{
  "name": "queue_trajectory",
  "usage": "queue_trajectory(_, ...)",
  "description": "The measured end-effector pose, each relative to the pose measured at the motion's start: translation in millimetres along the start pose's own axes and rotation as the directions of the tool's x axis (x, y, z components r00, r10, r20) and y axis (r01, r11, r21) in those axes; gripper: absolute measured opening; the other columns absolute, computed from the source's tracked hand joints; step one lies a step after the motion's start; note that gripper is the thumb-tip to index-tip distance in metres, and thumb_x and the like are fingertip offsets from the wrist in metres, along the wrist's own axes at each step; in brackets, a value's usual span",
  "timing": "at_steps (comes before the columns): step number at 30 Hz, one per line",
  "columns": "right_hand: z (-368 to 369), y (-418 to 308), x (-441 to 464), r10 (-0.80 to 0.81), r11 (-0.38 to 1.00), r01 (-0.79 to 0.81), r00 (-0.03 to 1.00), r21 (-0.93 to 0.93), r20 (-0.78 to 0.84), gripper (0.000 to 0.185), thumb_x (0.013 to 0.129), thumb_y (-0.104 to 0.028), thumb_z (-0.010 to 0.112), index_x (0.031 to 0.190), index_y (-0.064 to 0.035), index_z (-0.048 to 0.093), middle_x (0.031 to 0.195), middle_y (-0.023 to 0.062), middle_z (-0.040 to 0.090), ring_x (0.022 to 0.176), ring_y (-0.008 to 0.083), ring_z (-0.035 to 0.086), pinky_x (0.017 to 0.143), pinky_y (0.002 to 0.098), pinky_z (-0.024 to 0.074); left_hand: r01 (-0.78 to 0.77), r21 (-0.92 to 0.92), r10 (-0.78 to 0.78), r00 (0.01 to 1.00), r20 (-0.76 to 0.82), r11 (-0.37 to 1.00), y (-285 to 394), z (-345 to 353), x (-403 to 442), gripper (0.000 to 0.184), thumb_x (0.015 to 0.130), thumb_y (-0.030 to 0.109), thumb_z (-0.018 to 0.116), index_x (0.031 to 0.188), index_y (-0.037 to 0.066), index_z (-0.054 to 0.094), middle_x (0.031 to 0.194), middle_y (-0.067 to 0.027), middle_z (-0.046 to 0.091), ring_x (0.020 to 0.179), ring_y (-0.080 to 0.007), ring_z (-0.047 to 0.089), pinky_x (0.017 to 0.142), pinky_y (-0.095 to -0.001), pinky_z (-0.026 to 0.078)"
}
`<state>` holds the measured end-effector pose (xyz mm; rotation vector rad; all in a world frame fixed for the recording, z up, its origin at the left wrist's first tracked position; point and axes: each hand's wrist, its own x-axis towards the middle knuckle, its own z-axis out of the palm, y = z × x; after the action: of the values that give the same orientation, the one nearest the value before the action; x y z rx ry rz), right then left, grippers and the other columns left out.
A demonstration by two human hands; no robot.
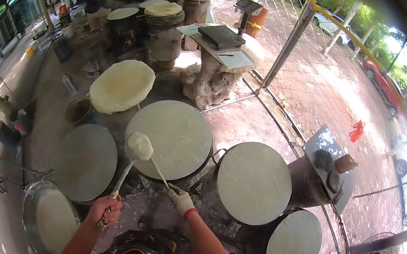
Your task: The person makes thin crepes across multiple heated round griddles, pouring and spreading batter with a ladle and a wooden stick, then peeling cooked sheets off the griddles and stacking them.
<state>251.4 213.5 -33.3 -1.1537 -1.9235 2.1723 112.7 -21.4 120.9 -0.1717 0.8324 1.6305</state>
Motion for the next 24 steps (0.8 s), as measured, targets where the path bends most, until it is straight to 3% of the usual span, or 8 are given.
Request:
queue_trajectory(1,-0.6,13.1,8.0,-0.007,0.973,0.005,1.0,0.231,0.008,0.035,0.089,-0.021,0.057,0.122,-0.0093,0.056,0.073,-0.0053,0.055,0.055,0.0026,0.04,0.048,0.0197,0.0335,0.001,-0.031,-0.001,1.0,-0.013,1.0,-3.3,-3.9,-3.7,0.008,0.09,0.011,0.047,0.096,0.007,0.05,0.067,-0.0001,0.04,0.041,-0.005,0.032,0.035,-0.0186,0.028)
queue_trajectory(5,-15.5,27.4,11.4,0.15,0.822,0.047,0.944,0.567,-0.295,0.036,0.09,-0.023,0.056,0.124,-0.0148,0.054,0.067,-0.0076,0.049,0.049,0.0031,0.038,0.043,0.019,0.0306,-0.093,-0.084,0.085,0.992,-0.094,0.992,-8.2,-14.9,-38.7,0.007,0.09,0.011,0.047,0.095,0.006,0.048,0.066,-0.0001,0.039,0.04,-0.0051,0.032,0.033,-0.0188,0.027)
queue_trajectory(9,1.2,40.9,23.9,-0.014,0.931,0.074,0.986,0.357,-0.167,0.04,0.091,-0.026,0.053,0.13,-0.0217,0.047,0.064,-0.0044,0.048,0.046,0.0057,0.04,0.041,0.0202,0.0318,-0.346,0.102,0.359,0.918,-0.167,0.933,11.8,-4.1,-82.7,0.007,0.089,0.011,0.048,0.094,0.006,0.047,0.064,-0.0006,0.04,0.038,-0.0058,0.034,0.032,-0.0203,0.027)
queue_trajectory(11,30.4,27.7,22.7,-0.009,0.905,0.035,0.998,0.424,-0.065,0.039,0.092,-0.027,0.052,0.13,-0.0229,0.047,0.066,-0.0043,0.049,0.048,0.0056,0.04,0.042,0.0199,0.0327,-0.392,0.261,0.445,0.875,-0.192,0.882,30.5,-9.8,-86.2,0.007,0.089,0.01,0.047,0.095,0.006,0.046,0.061,-0.0007,0.039,0.035,-0.0063,0.032,0.031,-0.0211,0.026)
queue_trajectory(15,109.4,-32.4,3.0,0.145,0.893,-0.131,0.989,0.43,0.0,0.036,0.094,-0.029,0.048,0.129,-0.0255,0.048,0.064,-0.0043,0.048,0.048,0.0057,0.04,0.042,0.0201,0.0331,-0.391,0.537,0.566,0.798,-0.208,0.748,67.8,-62.9,-54.1,0.008,0.087,0.01,0.049,0.093,0.007,0.044,0.055,-0.0003,0.038,0.033,-0.0071,0.033,0.031,-0.0226,0.027)
queue_trajectory(18,170.7,-17.0,23.2,0.059,0.879,-0.044,0.998,0.475,-0.017,0.034,0.095,-0.029,0.045,0.128,-0.0276,0.048,0.061,-0.0042,0.047,0.046,0.0058,0.04,0.041,0.0207,0.0333,-0.35,0.609,0.562,0.804,-0.194,0.712,85.6,-131.6,-2.0,0.015,0.087,0.017,0.052,0.09,0.006,0.042,0.056,-0.0008,0.04,0.035,-0.0079,0.037,0.033,-0.0241,0.03)
queue_trajectory(21,245.8,48.3,67.1,-0.104,0.987,0.132,0.963,0.097,-0.25,0.034,0.093,-0.025,0.049,0.126,-0.0255,0.052,0.061,-0.0028,0.049,0.044,0.0076,0.041,0.042,0.0226,0.0359,-0.137,0.804,0.51,0.83,-0.225,0.578,108.1,-185.1,29.8,0.015,0.087,0.015,0.049,0.093,0.003,0.042,0.063,-0.0081,0.05,0.048,-0.0196,0.053,0.043,-0.0337,0.042)
queue_trajectory(24,277.5,24.0,55.2,-0.213,0.933,0.098,0.926,-0.345,-0.312,0.037,0.089,-0.023,0.054,0.125,-0.0136,0.053,0.084,0.005,0.065,0.067,0.0148,0.061,0.059,0.0262,0.0462,0.126,0.989,0.679,0.719,-0.149,0.084,112.1,-274.0,66.9,0.024,0.086,0.013,0.045,0.106,0.0,0.043,0.087,-0.0207,0.058,0.078,-0.0359,0.06,0.067,-0.0451,0.047)
